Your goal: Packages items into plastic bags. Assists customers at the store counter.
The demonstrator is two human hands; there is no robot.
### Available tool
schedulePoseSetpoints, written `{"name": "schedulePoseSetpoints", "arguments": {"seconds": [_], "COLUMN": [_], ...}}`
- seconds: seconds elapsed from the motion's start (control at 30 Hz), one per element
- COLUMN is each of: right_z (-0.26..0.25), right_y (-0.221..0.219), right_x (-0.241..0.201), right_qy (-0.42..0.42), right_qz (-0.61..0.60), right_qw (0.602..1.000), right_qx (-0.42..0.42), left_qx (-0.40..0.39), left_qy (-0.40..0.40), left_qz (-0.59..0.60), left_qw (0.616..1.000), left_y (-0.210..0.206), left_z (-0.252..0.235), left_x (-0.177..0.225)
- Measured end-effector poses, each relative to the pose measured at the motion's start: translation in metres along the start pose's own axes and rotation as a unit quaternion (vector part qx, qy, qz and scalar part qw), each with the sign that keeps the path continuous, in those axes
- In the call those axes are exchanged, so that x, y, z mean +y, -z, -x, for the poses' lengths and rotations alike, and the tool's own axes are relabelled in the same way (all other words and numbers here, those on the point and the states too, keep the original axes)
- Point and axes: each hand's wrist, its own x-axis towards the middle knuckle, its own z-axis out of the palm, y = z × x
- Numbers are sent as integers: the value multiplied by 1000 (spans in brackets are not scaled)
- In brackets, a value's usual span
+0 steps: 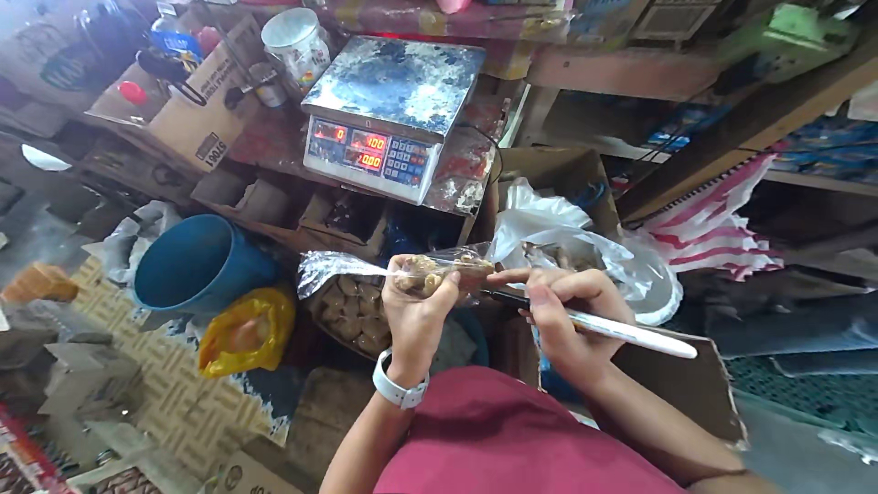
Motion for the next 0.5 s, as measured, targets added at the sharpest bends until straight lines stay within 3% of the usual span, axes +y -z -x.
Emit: {"name": "schedulePoseSetpoints", "arguments": {"seconds": [0.5], "right_z": [4], "right_y": [-5], "right_x": [7], "right_qy": [139], "right_qz": [138], "right_qw": [980], "right_qx": [-10], "left_qx": [18], "left_qy": [-63], "left_qz": [-40], "left_qw": [997], "left_y": [-6], "left_z": [6], "left_x": [-3]}}
